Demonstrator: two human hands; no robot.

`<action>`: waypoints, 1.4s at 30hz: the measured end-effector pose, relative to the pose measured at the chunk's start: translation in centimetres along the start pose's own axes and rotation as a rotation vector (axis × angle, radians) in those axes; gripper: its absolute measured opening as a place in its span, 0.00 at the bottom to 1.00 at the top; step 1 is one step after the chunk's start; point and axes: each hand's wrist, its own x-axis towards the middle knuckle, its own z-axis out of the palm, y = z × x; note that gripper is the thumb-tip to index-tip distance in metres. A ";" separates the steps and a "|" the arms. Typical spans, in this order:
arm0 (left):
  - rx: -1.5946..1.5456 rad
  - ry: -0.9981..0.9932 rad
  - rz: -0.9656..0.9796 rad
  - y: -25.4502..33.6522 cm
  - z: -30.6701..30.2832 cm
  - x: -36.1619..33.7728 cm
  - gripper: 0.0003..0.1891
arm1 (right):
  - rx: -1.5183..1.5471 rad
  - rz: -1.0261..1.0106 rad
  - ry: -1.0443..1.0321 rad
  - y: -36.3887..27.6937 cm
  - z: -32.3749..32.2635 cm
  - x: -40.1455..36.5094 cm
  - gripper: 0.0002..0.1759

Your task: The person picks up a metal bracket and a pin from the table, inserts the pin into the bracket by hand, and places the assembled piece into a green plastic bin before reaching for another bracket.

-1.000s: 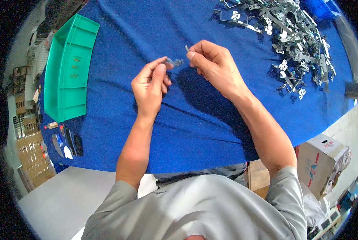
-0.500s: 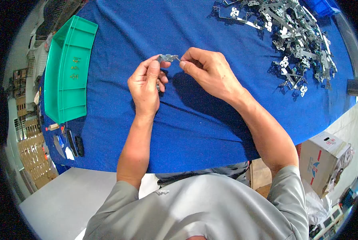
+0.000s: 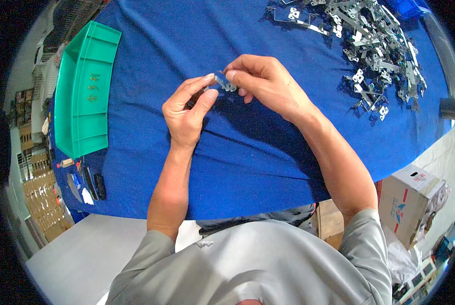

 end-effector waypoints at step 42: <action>-0.110 0.048 -0.047 -0.8 0.3 0.1 0.13 | 0.002 -0.008 -0.028 0.2 -0.3 0.1 0.13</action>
